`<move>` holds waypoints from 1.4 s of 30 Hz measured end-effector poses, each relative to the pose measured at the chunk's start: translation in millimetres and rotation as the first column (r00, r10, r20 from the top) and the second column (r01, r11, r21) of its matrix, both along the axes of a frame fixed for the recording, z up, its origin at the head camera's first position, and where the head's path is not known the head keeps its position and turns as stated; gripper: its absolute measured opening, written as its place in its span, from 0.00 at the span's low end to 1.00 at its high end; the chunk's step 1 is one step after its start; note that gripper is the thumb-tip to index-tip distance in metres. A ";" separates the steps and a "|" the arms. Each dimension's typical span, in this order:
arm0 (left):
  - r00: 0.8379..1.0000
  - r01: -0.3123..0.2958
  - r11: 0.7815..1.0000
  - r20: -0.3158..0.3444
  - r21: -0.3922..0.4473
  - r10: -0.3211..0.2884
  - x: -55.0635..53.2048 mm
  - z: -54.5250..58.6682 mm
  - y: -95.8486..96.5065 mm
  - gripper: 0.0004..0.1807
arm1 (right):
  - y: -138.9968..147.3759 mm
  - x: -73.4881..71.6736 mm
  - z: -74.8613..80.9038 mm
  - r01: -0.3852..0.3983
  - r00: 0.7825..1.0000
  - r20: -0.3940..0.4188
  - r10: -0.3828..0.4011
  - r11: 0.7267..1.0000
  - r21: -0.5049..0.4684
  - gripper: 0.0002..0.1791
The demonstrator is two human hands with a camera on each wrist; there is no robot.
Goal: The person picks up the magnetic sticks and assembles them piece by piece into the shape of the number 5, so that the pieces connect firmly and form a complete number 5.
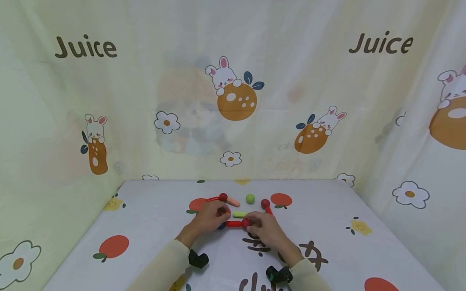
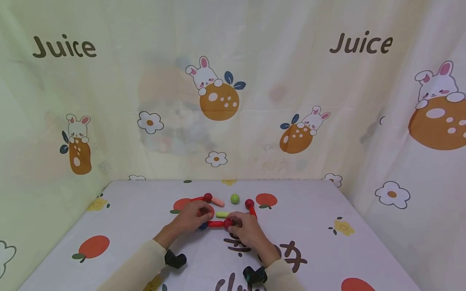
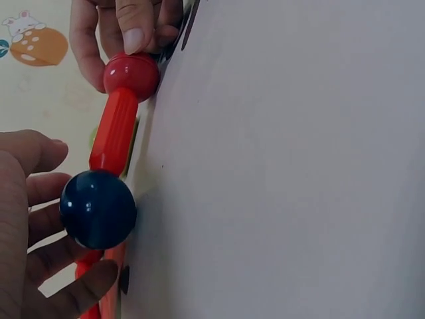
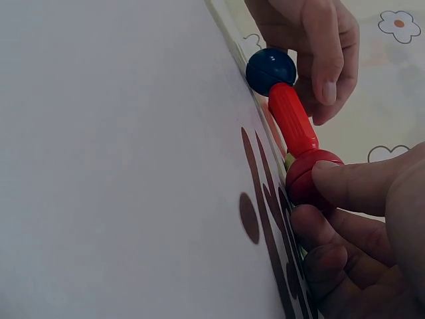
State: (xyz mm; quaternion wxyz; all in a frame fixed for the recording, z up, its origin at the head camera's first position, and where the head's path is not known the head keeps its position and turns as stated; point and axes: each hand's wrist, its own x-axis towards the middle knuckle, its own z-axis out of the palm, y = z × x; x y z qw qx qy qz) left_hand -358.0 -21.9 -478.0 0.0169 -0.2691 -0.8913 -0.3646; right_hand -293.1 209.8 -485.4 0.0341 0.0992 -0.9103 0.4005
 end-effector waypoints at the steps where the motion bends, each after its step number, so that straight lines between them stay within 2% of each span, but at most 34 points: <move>1: 1.000 -0.007 1.000 0.003 -0.010 0.007 -0.1 0.6 1.0 0.05 | 0.0 0.0 0.1 0.001 1.000 0.002 -0.001 1.000 0.001 0.18; 13: 0.998 -0.039 0.995 0.052 -0.091 0.044 -6.4 5.1 14.1 0.15 | 0.7 -2.6 -3.9 0.008 1.000 0.017 -0.008 1.000 -0.003 0.18; 20: 0.995 -0.014 0.998 0.096 -0.054 0.019 -7.8 8.5 24.0 0.15 | 3.3 -2.1 -3.3 -0.010 1.000 0.003 0.010 1.000 -0.003 0.17; 30: 0.990 -0.038 0.997 0.129 -0.067 0.047 -13.1 0.0 30.1 0.16 | 2.0 0.3 -2.0 -0.034 0.999 -0.012 0.034 0.999 -0.001 0.18; 36: 0.990 -0.038 0.997 0.134 -0.068 0.047 -13.7 0.8 31.7 0.17 | 1.1 1.2 -1.3 -0.016 1.000 -0.009 0.016 1.000 0.000 0.18; 42: 0.984 -0.056 0.997 0.165 -0.052 0.063 -14.6 0.8 32.9 0.17 | 0.8 1.1 0.0 -0.013 1.000 -0.006 0.013 1.000 0.006 0.18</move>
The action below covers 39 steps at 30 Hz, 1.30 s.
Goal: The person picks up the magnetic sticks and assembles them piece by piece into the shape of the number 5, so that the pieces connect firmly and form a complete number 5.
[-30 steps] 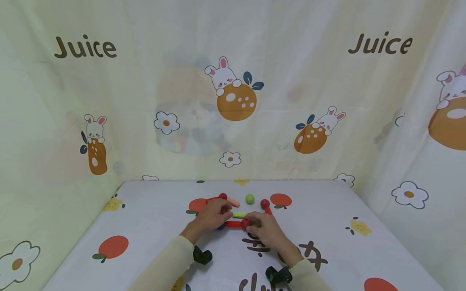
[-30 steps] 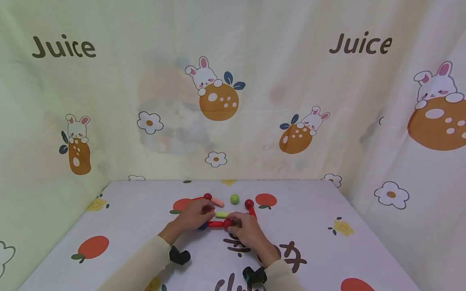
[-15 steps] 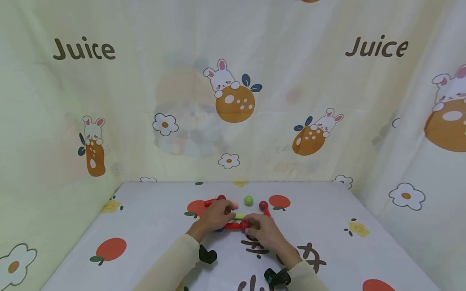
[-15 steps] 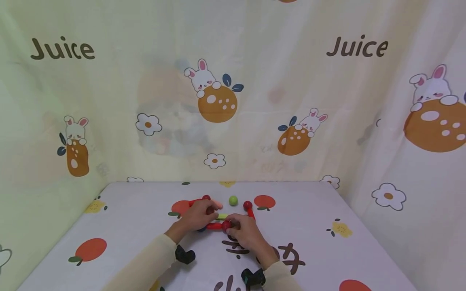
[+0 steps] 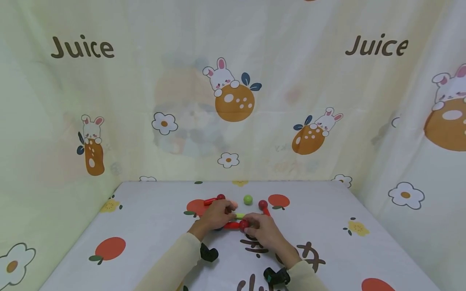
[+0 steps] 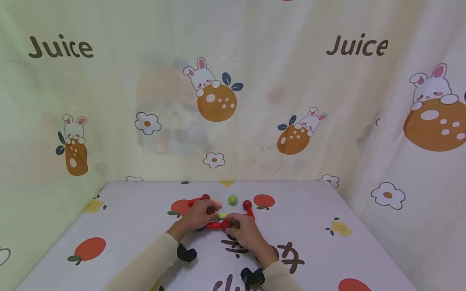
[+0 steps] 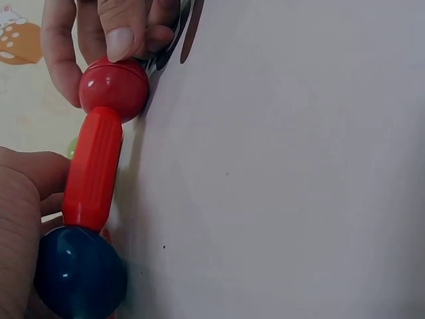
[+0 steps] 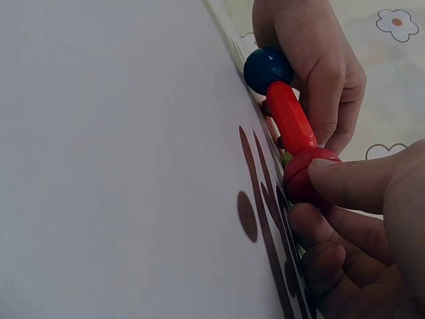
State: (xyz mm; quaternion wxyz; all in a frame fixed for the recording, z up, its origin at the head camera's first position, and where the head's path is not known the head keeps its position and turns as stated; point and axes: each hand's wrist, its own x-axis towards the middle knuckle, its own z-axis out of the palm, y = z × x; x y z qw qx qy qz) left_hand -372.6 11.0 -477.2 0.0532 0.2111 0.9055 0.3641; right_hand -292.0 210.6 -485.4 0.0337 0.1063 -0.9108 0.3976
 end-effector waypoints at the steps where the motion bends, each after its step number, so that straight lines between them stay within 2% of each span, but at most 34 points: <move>1: 1.000 -0.004 1.000 0.004 0.000 0.004 -0.6 -0.2 0.4 0.17 | 0.0 -0.2 0.2 0.000 1.000 0.000 0.000 1.000 0.002 0.18; 17: 0.998 -0.026 1.000 0.056 -0.006 0.026 -5.1 0.2 5.0 0.17 | 0.6 -3.5 -0.6 -0.005 1.000 -0.019 0.005 1.000 -0.005 0.18; 24: 0.999 -0.010 1.000 0.044 -0.017 0.011 -7.6 0.4 5.5 0.14 | 1.0 -4.3 0.2 -0.009 1.000 -0.021 0.008 1.000 -0.008 0.17; 32: 1.000 -0.005 1.000 0.026 -0.030 0.006 -5.9 -1.1 5.2 0.14 | 1.6 -4.4 -0.9 -0.005 1.000 0.000 0.005 1.000 -0.016 0.19; 39: 1.000 -0.018 1.000 0.025 0.007 0.018 -1.5 -3.2 3.7 0.14 | 2.2 -3.2 -4.1 -0.011 1.000 0.009 0.012 1.000 -0.016 0.20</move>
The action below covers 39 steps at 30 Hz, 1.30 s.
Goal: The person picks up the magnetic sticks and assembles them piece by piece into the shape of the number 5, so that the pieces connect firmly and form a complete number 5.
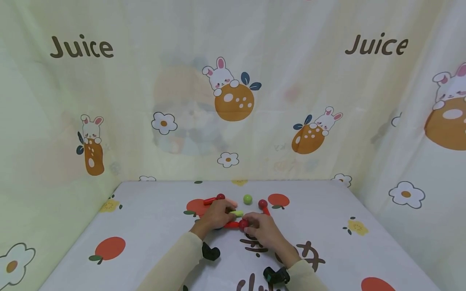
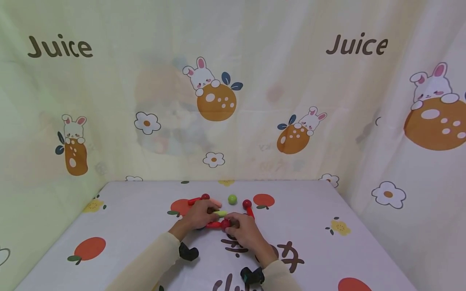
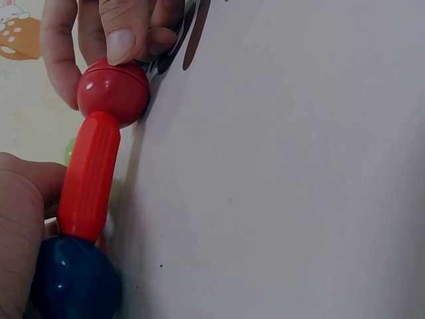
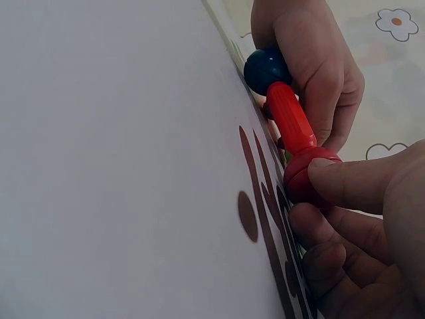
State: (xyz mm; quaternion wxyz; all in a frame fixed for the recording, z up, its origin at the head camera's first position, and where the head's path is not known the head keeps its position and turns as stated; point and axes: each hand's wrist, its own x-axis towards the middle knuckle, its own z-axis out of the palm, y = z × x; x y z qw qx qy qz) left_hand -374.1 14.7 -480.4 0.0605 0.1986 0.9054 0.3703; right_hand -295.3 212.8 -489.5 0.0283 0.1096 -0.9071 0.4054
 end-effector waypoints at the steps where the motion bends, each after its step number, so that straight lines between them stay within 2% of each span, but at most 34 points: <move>1: 1.000 -0.001 1.000 0.001 0.006 0.001 0.4 0.3 -0.1 0.14 | 0.1 -0.1 0.0 0.001 1.000 0.000 -0.001 1.000 0.000 0.19; 11: 1.000 -0.014 0.999 0.010 0.048 0.014 1.4 0.8 -3.0 0.17 | -0.3 0.1 1.2 -0.004 1.000 -0.012 0.004 1.000 0.012 0.18; 16: 1.000 -0.021 0.998 -0.013 0.063 0.022 1.8 0.0 -5.5 0.12 | -0.2 -0.5 0.2 -0.002 1.000 -0.015 0.002 1.000 0.016 0.18; 26: 0.993 -0.092 0.986 -0.065 0.141 0.102 2.3 0.1 -11.9 0.07 | 2.4 -0.7 1.7 0.009 1.000 -0.001 -0.009 1.000 0.012 0.19; 30: 0.991 -0.081 0.985 -0.095 0.152 0.096 4.0 -1.0 -10.6 0.07 | 4.2 0.7 2.1 0.026 1.000 -0.004 -0.026 1.000 0.011 0.19; 39: 0.993 -0.105 0.972 -0.033 0.211 0.115 9.1 1.3 -24.7 0.06 | -0.7 -1.7 0.3 0.009 1.000 -0.002 -0.009 1.000 0.008 0.20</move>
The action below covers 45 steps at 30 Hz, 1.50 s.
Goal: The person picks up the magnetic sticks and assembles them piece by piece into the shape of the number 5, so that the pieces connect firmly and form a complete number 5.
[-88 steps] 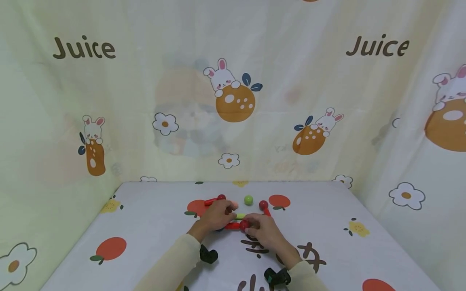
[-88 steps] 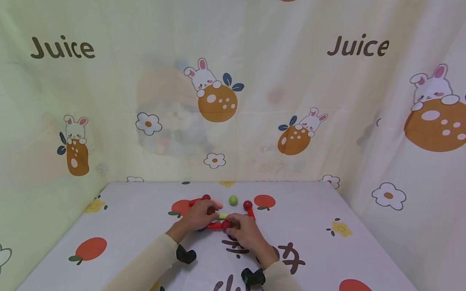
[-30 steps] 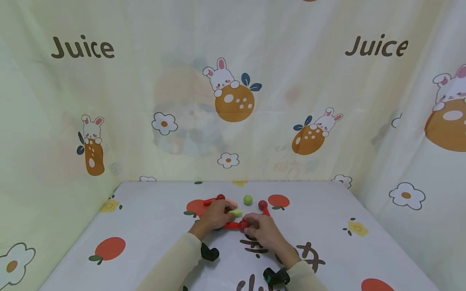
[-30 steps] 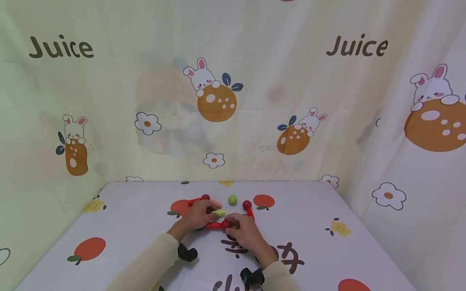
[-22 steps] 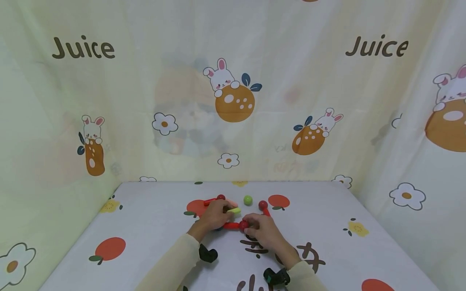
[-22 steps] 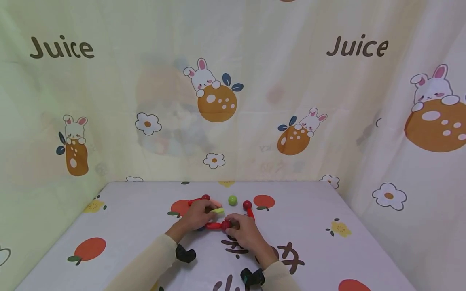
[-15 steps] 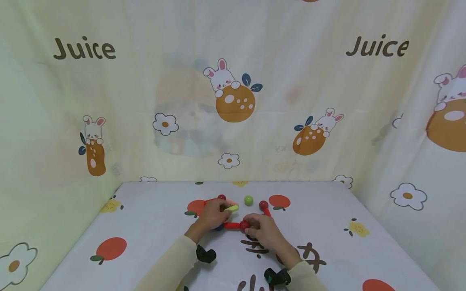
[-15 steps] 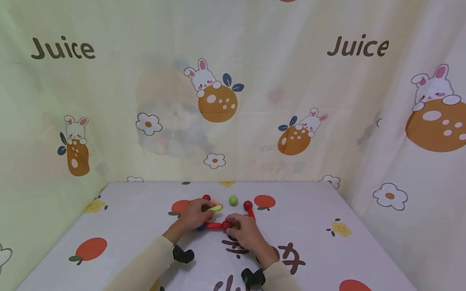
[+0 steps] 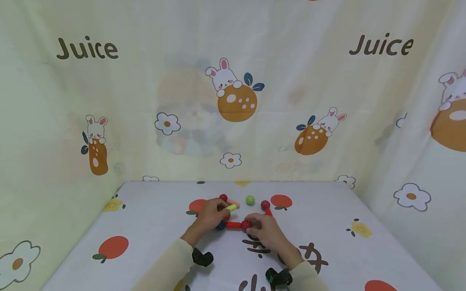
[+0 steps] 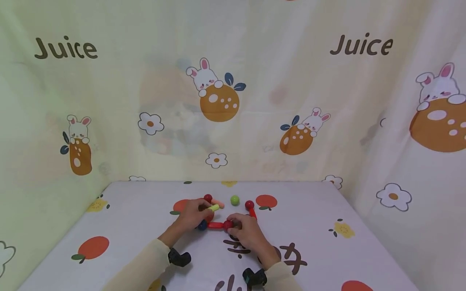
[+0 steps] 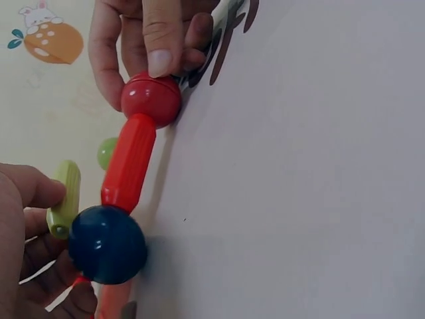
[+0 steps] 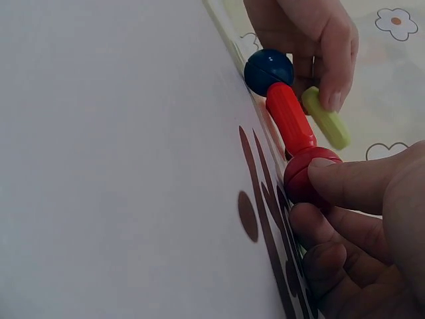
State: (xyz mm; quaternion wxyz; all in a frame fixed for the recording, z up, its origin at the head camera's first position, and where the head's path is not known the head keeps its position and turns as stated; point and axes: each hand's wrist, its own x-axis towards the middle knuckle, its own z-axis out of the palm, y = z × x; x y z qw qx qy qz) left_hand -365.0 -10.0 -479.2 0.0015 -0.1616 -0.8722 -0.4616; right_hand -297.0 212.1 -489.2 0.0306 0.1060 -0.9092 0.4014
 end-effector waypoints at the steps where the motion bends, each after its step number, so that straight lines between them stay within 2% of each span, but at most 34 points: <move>1: 1.000 0.002 1.000 -0.007 0.001 -0.002 0.2 1.1 -1.1 0.06 | 0.3 -0.5 0.2 0.002 1.000 -0.003 -0.002 1.000 0.002 0.19; 6: 1.000 0.004 1.000 -0.022 0.024 -0.003 3.5 5.5 -5.7 0.06 | 0.8 -1.3 0.7 0.006 1.000 -0.002 -0.006 1.000 0.000 0.19; 10: 1.000 -0.007 0.998 -0.007 0.060 0.007 7.7 7.5 -9.2 0.05 | 1.0 -1.1 0.2 0.003 1.000 0.008 -0.003 1.000 -0.008 0.19; 18: 0.998 -0.068 0.985 0.023 0.158 0.065 13.8 11.2 -17.0 0.06 | 1.1 -0.6 -1.0 -0.001 1.000 0.001 0.001 1.000 -0.006 0.19; 23: 0.996 -0.079 0.966 0.060 0.245 0.066 17.7 14.5 -20.7 0.09 | 0.8 0.0 -1.2 0.003 1.000 -0.016 -0.003 1.000 0.003 0.18; 27: 0.992 -0.096 0.960 0.103 0.264 0.070 20.9 16.4 -23.0 0.10 | 0.4 0.1 -1.6 0.006 1.000 -0.015 -0.006 1.000 0.001 0.18; 31: 0.988 -0.102 0.954 0.139 0.282 0.065 24.3 16.1 -26.0 0.11 | 0.2 -0.2 -2.5 0.005 1.000 -0.007 -0.005 1.000 0.001 0.18; 39: 0.983 -0.077 0.919 0.184 0.387 0.005 26.8 13.1 -33.3 0.15 | 0.2 0.5 -2.4 0.001 1.000 -0.009 -0.001 1.000 -0.009 0.18; 45: 0.974 -0.088 0.902 0.225 0.422 -0.010 35.2 15.9 -37.0 0.15 | -1.3 1.2 0.0 0.007 1.000 -0.006 -0.007 1.000 -0.007 0.19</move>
